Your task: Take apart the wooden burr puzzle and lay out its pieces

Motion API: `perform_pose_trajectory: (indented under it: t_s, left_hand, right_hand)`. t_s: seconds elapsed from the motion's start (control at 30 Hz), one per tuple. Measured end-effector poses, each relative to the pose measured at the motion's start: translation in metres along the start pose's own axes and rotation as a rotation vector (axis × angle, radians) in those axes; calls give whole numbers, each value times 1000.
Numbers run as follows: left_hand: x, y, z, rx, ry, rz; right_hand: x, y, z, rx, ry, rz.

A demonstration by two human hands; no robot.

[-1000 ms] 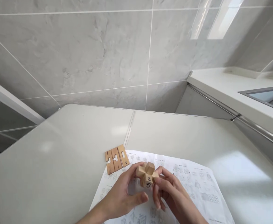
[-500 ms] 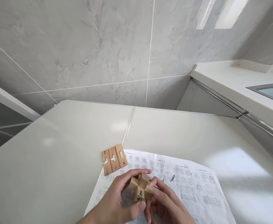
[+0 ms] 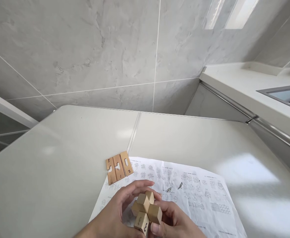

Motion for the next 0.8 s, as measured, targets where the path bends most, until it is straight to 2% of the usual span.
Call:
perform_pose_trajectory:
  t_s: [0.43,0.63,0.8]
  left_hand:
    - [0,10,0,114,-54,113]
    - [-2,7,0,144,-57,97]
    - [-1,9,-1,146,-21,22]
  right_hand:
    - [-3,14,-9,40,68,-76]
    - [-14,19,-22,25,222,-39]
    - [-4,1,-5,-24,128,-53]
Point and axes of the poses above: each hand's wrist, its own x-axis towards the middle knuckle, its own z-axis out of the palm, y = z × x, the point moved 10 cm from there along x, towards the middle knuckle, and after that the axes turned 7 degrees about x, right-handed, at the moved point
